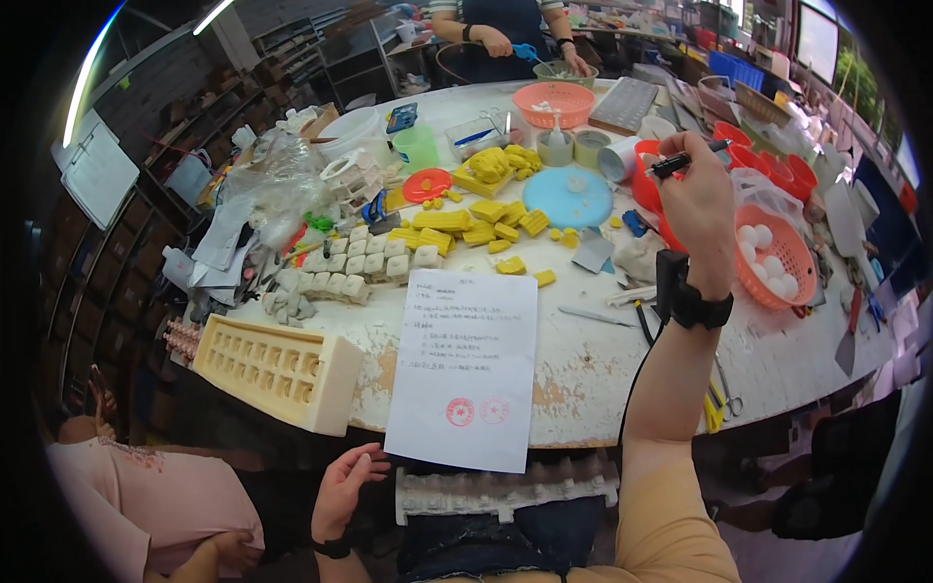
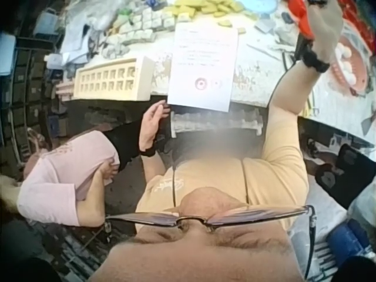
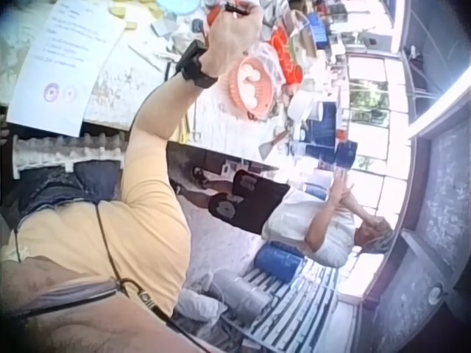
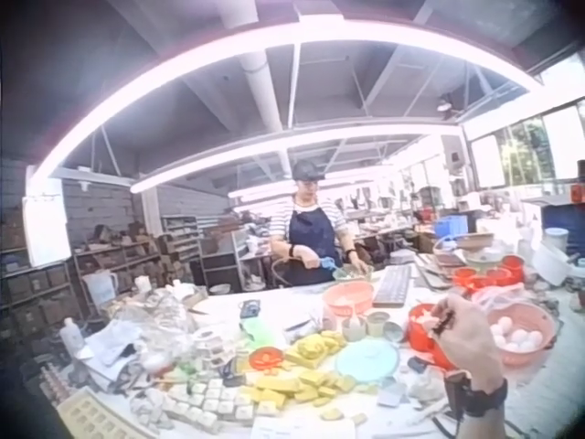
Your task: Trim excess plastic flash from white molded components using a utility knife.
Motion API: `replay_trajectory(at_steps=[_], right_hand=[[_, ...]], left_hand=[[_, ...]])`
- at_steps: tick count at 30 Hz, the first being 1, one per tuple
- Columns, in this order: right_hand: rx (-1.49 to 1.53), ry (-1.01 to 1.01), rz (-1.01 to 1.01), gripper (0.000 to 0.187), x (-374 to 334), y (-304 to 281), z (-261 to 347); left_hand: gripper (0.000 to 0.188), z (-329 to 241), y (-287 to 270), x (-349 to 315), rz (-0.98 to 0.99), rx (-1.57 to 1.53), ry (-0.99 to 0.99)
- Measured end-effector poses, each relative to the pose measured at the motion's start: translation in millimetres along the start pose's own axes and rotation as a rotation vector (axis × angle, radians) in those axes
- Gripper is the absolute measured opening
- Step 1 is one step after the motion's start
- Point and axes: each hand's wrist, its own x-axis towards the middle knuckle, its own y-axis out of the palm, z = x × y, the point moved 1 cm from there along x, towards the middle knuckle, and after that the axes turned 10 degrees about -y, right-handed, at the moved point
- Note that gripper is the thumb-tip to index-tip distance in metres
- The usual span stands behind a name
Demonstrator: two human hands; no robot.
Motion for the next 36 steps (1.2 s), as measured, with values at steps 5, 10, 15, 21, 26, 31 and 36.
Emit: replay_trajectory(at_steps=[5,10,15,21,26,31,36], right_hand=[[-0.002,-0.001,0.004,0.023,1,0,-1],[-0.022,0.020,0.006,0.023,1,2,-2],[0.000,0.013,-0.002,0.022,-1,2,1],[-0.003,0.005,0.005,0.022,0,2,-4],[0.015,0.008,0.006,0.022,0,3,-4],[0.023,-0.001,0.010,0.024,0,5,-1],[-0.014,0.000,0.019,0.026,1,3,1]], left_hand=[[0.038,1,-1,2,0.007,0.004,0.003],[0.038,0,0,2,-0.009,0.004,-0.008],[0.039,0,2,1,-0.002,0.014,-0.006],[0.040,0,3,2,0.006,0.018,-0.003],[0.039,-3,6,2,0.012,0.018,-0.002],[0.036,-5,7,3,0.005,0.042,0.002],[0.036,-8,10,5,0.002,0.060,-0.012]])
